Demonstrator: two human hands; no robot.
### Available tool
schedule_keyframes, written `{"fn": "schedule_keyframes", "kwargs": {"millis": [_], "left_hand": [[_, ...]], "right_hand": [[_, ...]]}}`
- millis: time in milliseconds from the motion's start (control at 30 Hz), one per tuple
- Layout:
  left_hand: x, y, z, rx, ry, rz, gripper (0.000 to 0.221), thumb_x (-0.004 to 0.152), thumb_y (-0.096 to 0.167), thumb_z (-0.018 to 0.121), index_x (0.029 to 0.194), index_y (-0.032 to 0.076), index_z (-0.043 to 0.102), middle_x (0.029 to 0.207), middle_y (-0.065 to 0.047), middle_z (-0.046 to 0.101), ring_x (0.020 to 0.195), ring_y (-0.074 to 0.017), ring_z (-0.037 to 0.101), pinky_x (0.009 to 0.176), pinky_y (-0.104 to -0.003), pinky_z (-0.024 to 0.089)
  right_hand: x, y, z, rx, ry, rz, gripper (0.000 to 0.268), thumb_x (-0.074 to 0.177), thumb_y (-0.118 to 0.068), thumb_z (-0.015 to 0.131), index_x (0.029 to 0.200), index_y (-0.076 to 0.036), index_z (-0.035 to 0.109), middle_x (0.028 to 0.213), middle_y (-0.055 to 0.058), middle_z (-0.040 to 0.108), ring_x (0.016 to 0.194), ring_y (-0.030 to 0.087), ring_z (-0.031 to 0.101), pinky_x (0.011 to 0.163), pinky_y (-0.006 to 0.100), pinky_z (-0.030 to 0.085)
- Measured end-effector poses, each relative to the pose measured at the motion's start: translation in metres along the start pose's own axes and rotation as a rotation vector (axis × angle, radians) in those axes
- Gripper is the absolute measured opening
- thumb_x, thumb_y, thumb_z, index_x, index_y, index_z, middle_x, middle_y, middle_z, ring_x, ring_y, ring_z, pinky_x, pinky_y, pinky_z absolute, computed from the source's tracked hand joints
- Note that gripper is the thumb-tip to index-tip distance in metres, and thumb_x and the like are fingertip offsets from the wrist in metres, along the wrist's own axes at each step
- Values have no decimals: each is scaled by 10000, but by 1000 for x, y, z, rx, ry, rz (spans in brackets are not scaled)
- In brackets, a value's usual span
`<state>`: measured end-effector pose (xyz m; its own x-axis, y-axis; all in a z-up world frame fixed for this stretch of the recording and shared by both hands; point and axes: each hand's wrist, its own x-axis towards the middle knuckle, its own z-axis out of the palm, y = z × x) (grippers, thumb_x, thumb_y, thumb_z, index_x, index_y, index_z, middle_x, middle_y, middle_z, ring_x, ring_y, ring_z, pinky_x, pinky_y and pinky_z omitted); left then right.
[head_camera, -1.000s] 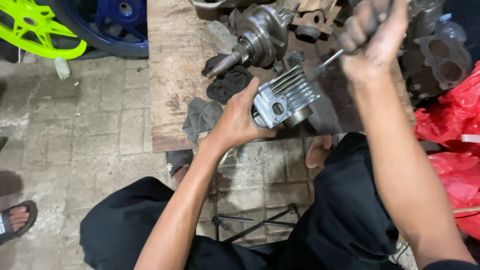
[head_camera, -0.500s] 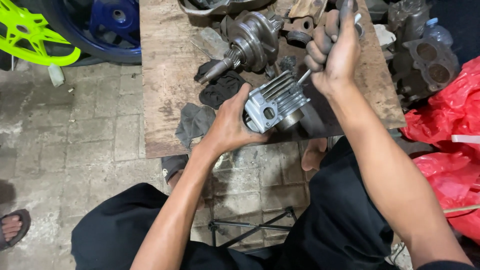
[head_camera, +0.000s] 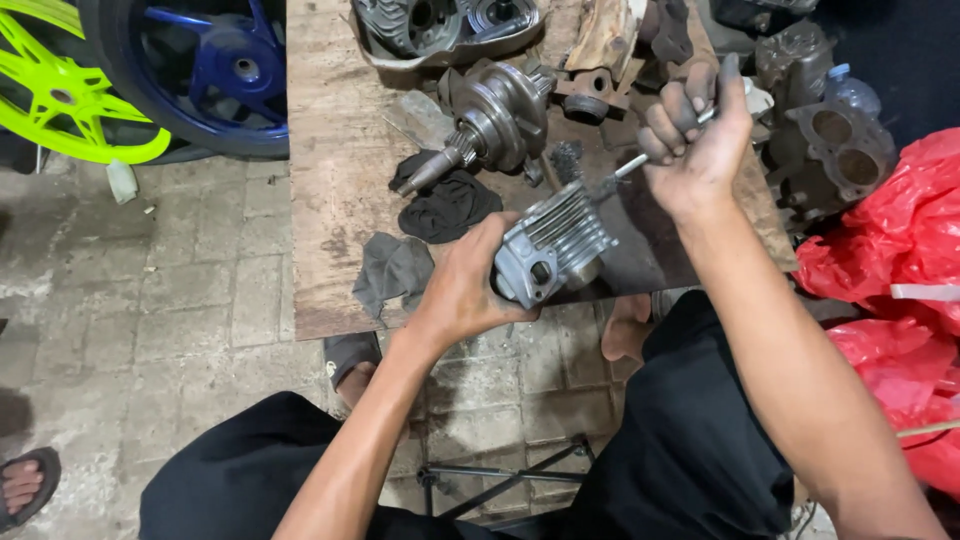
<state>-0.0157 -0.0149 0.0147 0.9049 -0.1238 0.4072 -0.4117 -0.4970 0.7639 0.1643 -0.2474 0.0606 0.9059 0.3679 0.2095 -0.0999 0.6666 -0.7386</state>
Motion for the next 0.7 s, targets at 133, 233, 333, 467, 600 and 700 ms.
{"fn": "schedule_keyframes", "kwargs": {"millis": [133, 233, 333, 467, 600, 700], "left_hand": [[0, 4, 0, 21, 25, 64, 882, 493, 212, 894, 1275, 29, 527, 1180, -131, 691, 1042, -304, 680, 929, -429, 541], [1, 4, 1, 43, 26, 47, 889, 468, 197, 887, 1264, 33, 527, 1131, -120, 702, 973, -296, 682, 872, -405, 533], [2, 3, 1, 42, 14, 18, 897, 465, 172, 910, 1267, 31, 532, 1138, -124, 711, 979, -285, 690, 871, -403, 545], [2, 0, 3, 41, 2, 3, 899, 478, 188, 910, 1276, 40, 526, 1156, -128, 711, 991, -290, 693, 886, -418, 552], [4, -4, 6, 35, -13, -19, 923, 474, 214, 930, 1281, 36, 518, 1219, -156, 708, 1063, -320, 699, 952, -472, 575], [3, -10, 9, 63, -24, -36, 1008, 425, 215, 971, 1304, 49, 506, 1242, -146, 703, 1110, -324, 686, 1007, -509, 547]], "right_hand": [[1, -5, -14, 110, 29, -44, 407, 1037, -385, 478, 689, -180, 426, 568, -79, 244, 453, 59, 138, 428, 245, 108], [-4, -10, -18, 188, -64, -85, 375, 1074, -341, 437, 737, -177, 442, 581, -73, 249, 475, 62, 170, 459, 235, 159], [-12, -15, -5, 249, -57, -62, 396, 1068, -351, 432, 714, -174, 413, 598, -67, 254, 496, 62, 188, 470, 232, 159], [-24, -20, 21, 166, 100, -93, 449, 870, -582, 513, 686, -192, 390, 578, -82, 226, 471, 64, 121, 450, 257, 82], [-29, -19, 29, 179, 30, -56, 412, 941, -533, 432, 700, -204, 375, 594, -95, 197, 488, 63, 72, 466, 262, 50], [-29, -16, 35, 164, 21, -47, 390, 937, -516, 447, 708, -205, 394, 599, -88, 212, 485, 62, 89, 466, 265, 60]]}}
